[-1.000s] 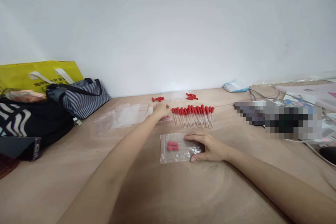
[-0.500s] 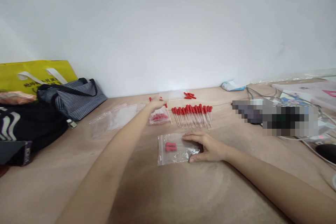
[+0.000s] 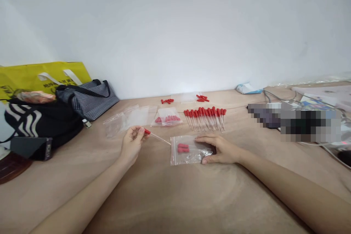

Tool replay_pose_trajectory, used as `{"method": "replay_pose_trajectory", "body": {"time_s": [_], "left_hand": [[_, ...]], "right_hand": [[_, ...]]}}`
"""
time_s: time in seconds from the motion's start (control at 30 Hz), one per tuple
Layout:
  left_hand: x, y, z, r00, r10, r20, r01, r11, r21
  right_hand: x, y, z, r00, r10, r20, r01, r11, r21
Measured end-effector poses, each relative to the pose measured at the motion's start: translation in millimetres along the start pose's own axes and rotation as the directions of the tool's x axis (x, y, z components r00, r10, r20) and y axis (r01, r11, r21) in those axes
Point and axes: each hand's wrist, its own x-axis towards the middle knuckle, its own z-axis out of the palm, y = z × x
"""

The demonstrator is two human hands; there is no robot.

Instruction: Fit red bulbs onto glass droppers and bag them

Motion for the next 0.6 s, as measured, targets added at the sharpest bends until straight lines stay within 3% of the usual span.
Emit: {"method": "replay_pose_trajectory", "body": {"time_s": [0.37,0.47,0.6], "left_hand": [[-17.7,-6.3,22.3,0.994,-0.104,0.027,0.107,0.988,-0.114],[-25.8,-5.8,29.0,0.983,-0.180,0.020,0.181,0.972,-0.148],[-34.2,-4.6,34.3,0.960,-0.262,0.094,0.268,0.962,-0.049]], "right_hand": [[0.3,1.2,-0.1,1.000,0.002,0.011,-0.003,1.000,0.015],[1.8,1.0,-0.1,1.000,0.022,0.010,-0.022,1.000,0.012],[4.3,1.4,0.2,0.999,0.027,0.021,-0.027,1.000,0.004]]}}
